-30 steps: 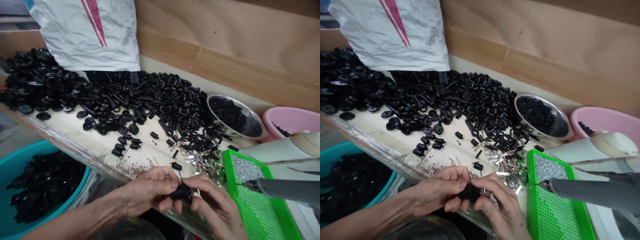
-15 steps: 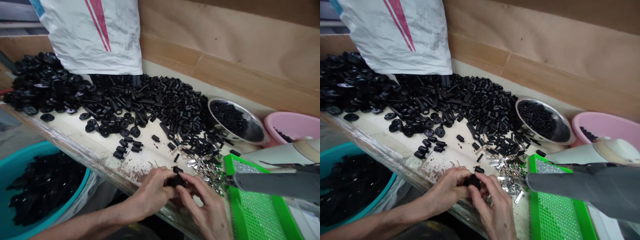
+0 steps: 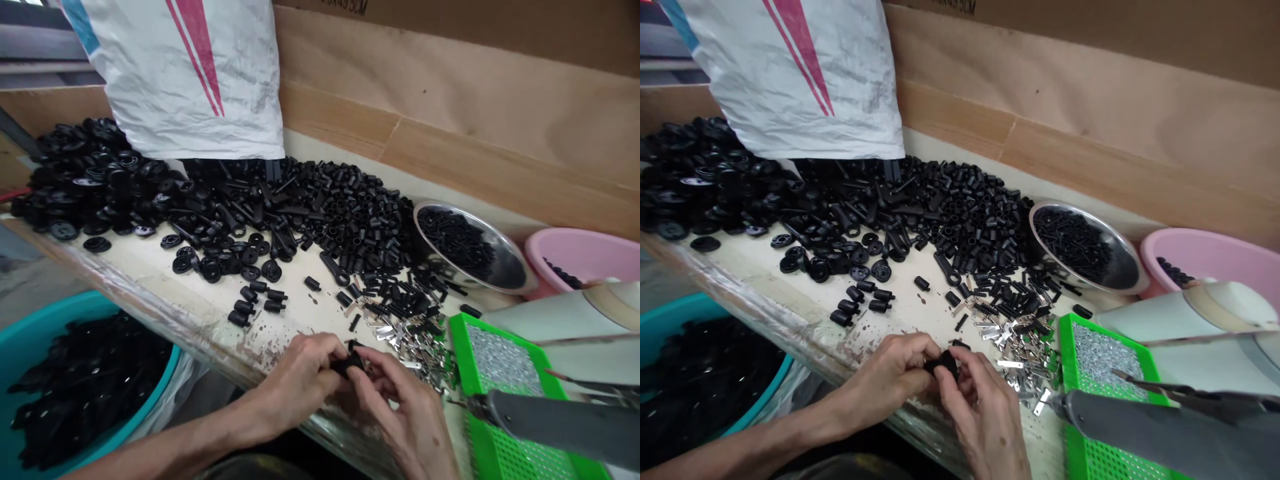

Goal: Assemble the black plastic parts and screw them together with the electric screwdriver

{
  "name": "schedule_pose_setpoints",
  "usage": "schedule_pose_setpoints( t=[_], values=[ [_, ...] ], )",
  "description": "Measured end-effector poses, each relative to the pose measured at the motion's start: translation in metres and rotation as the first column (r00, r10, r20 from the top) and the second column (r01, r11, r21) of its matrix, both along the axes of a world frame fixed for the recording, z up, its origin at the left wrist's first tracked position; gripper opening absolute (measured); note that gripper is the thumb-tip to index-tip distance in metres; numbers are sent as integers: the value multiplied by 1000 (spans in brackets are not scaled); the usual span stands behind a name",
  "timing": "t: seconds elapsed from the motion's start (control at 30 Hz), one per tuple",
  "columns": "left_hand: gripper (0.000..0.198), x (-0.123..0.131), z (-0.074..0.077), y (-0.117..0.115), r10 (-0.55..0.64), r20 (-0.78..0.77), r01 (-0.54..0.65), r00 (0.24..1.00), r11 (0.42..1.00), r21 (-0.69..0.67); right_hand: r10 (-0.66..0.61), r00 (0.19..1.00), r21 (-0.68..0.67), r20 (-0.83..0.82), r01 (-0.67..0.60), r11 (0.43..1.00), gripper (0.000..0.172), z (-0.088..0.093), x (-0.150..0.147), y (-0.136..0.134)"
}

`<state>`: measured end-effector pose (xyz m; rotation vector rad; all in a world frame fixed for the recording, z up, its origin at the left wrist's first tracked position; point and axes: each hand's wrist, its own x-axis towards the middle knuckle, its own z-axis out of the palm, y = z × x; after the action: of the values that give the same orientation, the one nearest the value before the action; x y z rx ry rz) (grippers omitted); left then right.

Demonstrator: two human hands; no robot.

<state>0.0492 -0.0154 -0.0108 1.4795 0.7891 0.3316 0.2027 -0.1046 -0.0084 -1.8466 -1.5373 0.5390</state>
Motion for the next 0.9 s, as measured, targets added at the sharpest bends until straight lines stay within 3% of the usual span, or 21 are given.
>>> schedule_pose_setpoints(
  t=[0.07,0.1,0.17,0.23,0.3,0.4,0.47,0.6,0.67,0.77,0.83,0.9],
  values=[
    [18,1,0,1,98,-32,-94,995,991,95,-48,999,-41,-24,47,998,27,0,-1,2],
    [20,2,0,2,98,-23,-96,995,993,73,-49,998,-49,-32,47,998,28,0,-1,2],
    [20,3,1,5,-2,19,4,1000,996,-94,-13,999,-56,-39,11,998,28,3,0,3],
    [16,4,1,8,-123,60,135,991,955,-263,1,999,-69,-36,-3,998,27,5,0,3],
    [12,4,1,9,-152,57,162,987,933,-320,-23,999,-87,-35,20,996,27,7,-1,4],
    [10,4,-1,5,13,-12,-14,1000,993,-120,-85,996,-121,-39,80,989,29,7,-3,7],
    [15,4,-2,4,66,-11,-67,998,996,-51,-76,996,-138,-44,70,988,29,6,-3,8],
    [16,4,-4,10,-114,45,122,992,956,-266,-30,998,-120,-48,24,992,28,3,1,6],
    [12,5,-4,10,-135,30,138,990,954,-266,-59,995,-135,-87,47,990,29,0,2,5],
    [11,7,-1,4,38,-28,-39,999,998,-49,-152,962,-197,-227,107,975,35,-7,1,4],
    [15,8,3,-1,158,-55,-150,986,980,128,-211,917,-227,-339,138,964,39,-9,0,4],
    [15,7,7,-1,166,-41,-161,985,983,91,-235,878,-217,-416,156,964,39,-7,0,3]
  ],
)
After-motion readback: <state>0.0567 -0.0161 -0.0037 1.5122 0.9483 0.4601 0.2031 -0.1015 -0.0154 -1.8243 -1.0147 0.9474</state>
